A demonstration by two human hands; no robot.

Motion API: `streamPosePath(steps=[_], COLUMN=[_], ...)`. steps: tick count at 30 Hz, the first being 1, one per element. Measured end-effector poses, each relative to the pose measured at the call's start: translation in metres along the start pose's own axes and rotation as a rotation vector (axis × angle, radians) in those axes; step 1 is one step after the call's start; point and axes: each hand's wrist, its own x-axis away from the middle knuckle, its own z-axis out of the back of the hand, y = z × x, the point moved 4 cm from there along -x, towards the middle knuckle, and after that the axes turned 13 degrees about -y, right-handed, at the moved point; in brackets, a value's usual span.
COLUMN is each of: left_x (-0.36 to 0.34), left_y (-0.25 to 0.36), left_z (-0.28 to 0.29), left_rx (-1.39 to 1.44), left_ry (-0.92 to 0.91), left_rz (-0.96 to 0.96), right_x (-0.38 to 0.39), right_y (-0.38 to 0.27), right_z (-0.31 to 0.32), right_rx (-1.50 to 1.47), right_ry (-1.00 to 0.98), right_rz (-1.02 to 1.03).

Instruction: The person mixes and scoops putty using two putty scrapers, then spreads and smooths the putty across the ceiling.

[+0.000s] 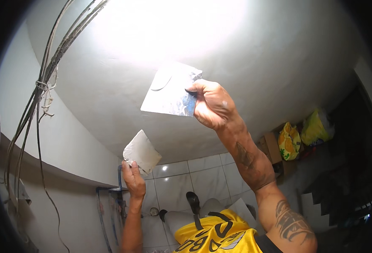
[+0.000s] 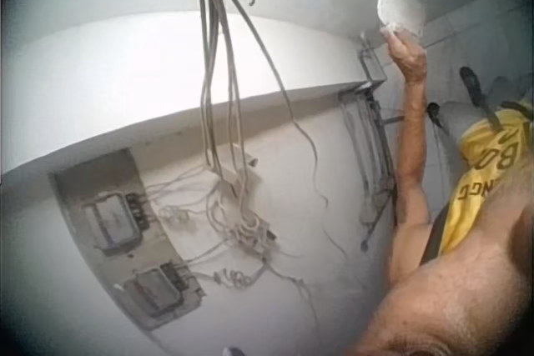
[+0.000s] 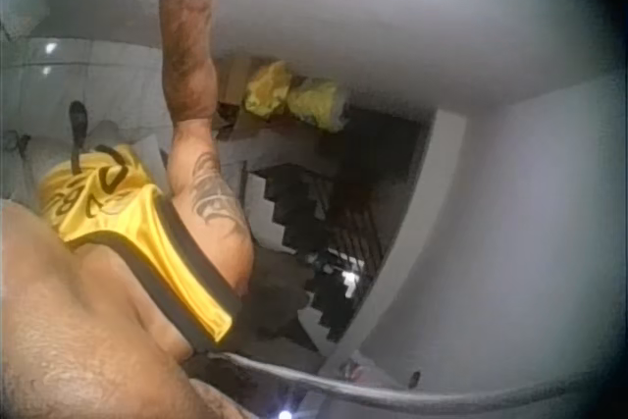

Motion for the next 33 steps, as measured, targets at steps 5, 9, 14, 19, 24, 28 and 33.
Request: streamPosePath(steps=[5, 9, 14, 19, 24, 28, 33], left_x=[0.010, 0.015, 0.030, 0.028, 0.040, 0.045, 0.045], left_y=[-0.002, -0.004, -0.027, -0.011, -0.042, -0.050, -0.056], left_z=[-0.002, -0.006, 0.017, -0.030, -0.008, -0.024, -0.028], left_rx=[0.084, 0.107, 0.164, 0.261, 0.175, 0.219, 0.236], left_ry=[0.027, 0.033, 0.079, -0.020, 0.058, 0.022, 0.040], left_rz=[0.166, 0.177, 0.257, 0.252, 0.341, 0.344, 0.337], right_x=[-0.007, -0.012, -0.109, -0.113, -0.156, -0.142, -0.131], right_y=[0.008, -0.014, -0.006, -0.073, -0.039, -0.032, 0.011], right_z=[-0.011, -0.058, -0.058, -0.085, -0.071, -0.044, 0.037], right_rx=[0.473, 1.910, 2.905, 3.109, 3.000, 3.066, 3.013], right_ry=[0.097, 0.162, 0.115, 0.227, 0.228, 0.282, 0.203], right_rz=[0.196, 0.667, 1.181, 1.162, 1.239, 1.225, 1.300])
